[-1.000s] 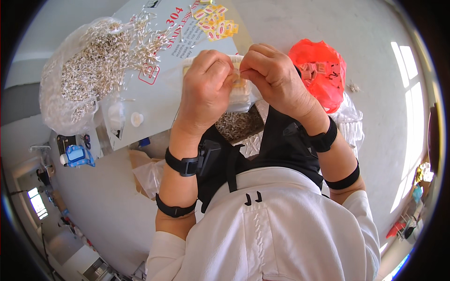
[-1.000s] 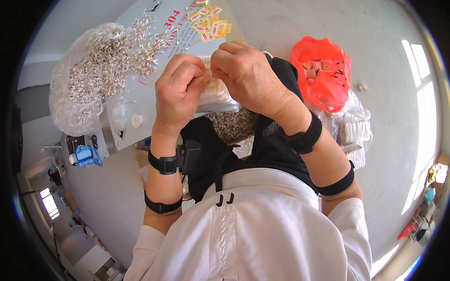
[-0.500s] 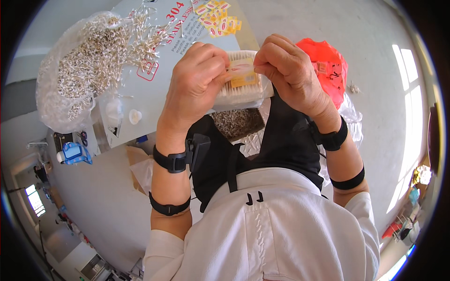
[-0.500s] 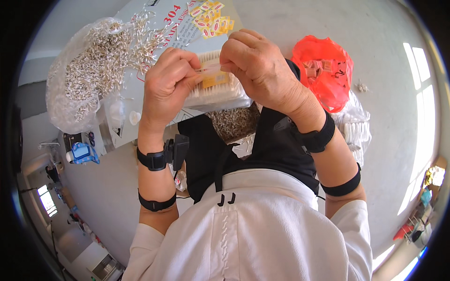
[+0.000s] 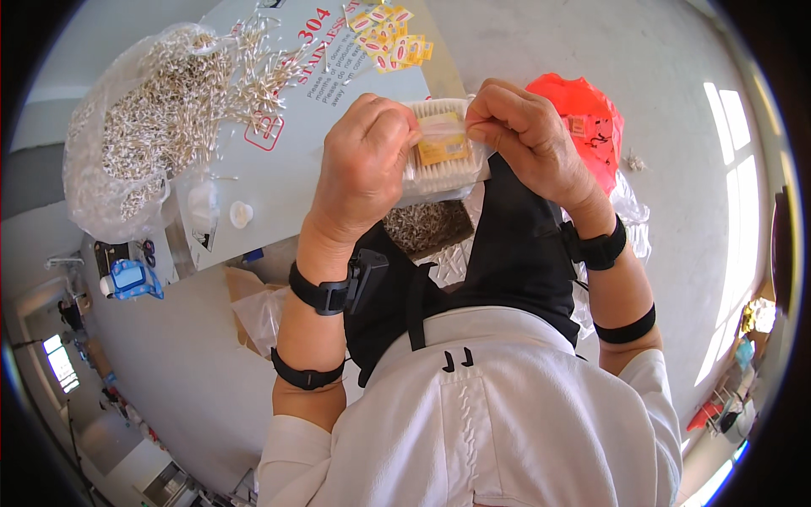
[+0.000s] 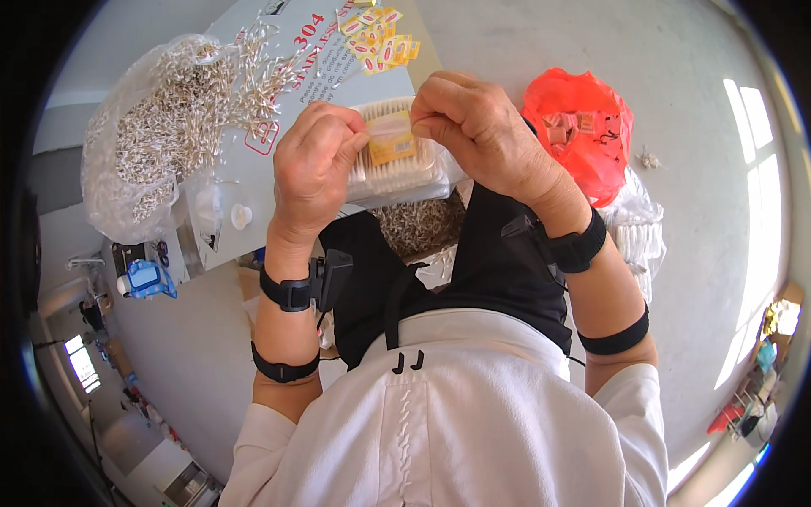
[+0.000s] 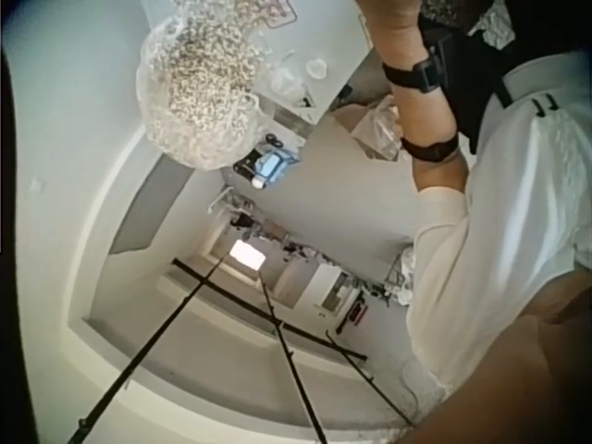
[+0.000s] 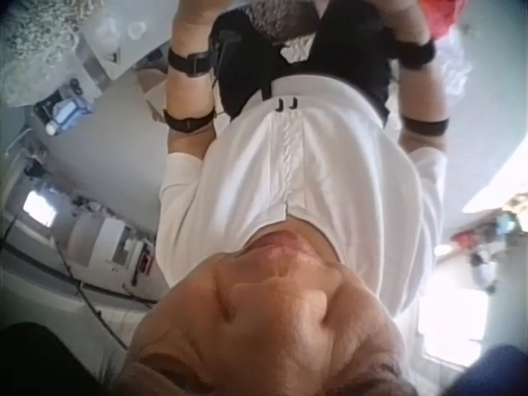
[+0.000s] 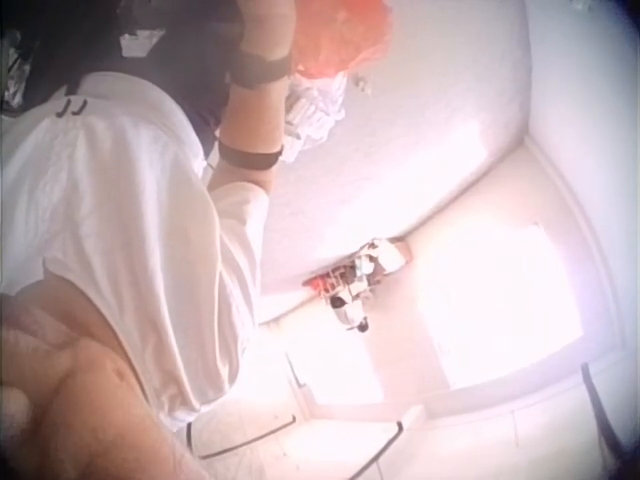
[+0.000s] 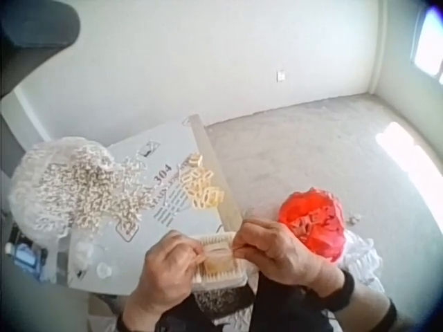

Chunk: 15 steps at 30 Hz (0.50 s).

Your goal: Packing small containers of cotton swabs into a larger plastic bag.

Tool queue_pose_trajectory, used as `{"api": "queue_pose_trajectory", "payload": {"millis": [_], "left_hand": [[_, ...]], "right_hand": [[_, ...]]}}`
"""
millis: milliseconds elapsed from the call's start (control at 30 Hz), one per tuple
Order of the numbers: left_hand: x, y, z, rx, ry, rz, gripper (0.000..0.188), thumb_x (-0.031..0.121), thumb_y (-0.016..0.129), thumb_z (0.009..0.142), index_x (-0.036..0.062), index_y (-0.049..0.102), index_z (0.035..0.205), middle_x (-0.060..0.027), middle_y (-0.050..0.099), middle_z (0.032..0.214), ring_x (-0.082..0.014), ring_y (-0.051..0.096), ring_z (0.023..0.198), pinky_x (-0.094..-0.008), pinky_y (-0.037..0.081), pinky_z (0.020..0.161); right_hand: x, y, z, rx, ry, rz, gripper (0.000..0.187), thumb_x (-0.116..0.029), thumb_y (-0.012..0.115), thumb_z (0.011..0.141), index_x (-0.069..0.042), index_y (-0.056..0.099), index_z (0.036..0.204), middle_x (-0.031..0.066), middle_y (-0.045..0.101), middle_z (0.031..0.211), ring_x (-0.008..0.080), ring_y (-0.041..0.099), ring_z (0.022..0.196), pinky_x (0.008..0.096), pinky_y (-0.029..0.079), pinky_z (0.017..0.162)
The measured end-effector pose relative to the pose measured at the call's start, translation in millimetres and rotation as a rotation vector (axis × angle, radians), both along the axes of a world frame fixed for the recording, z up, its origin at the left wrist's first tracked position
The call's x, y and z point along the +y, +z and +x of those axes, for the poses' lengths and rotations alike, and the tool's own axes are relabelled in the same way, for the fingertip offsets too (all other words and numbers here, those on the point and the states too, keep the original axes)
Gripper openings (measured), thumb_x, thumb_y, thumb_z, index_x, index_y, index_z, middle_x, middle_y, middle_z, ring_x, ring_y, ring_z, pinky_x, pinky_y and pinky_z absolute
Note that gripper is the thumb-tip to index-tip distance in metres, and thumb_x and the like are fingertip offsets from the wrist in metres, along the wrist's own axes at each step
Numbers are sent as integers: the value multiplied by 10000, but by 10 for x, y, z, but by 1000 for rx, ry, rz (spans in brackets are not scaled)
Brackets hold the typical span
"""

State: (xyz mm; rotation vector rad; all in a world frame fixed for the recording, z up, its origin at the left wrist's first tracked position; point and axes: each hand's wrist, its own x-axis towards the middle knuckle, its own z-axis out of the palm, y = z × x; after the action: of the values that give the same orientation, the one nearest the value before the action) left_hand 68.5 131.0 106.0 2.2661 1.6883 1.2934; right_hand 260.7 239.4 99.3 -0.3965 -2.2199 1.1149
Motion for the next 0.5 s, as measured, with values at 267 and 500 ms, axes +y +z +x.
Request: {"api": "queue_pose_trajectory", "payload": {"millis": [267,500], "left_hand": [[16,-17,97,-10,45,28,214,-111,691,725,-15,507,776,-108,584,791,-274,546,692,-348,463,601],[-30,-46,113,-10,22,48,212,-128,636,683,-13,484,776,-125,562,783,-329,547,736,-407,466,610]], "right_hand": [[-113,26,-277,41,-112,386,99,-102,657,758,-52,574,774,90,553,760,319,566,740,411,466,681],[-55,-24,-135,10,-74,335,141,-10,636,692,-10,512,759,121,493,732,322,510,699,397,431,603]]}}
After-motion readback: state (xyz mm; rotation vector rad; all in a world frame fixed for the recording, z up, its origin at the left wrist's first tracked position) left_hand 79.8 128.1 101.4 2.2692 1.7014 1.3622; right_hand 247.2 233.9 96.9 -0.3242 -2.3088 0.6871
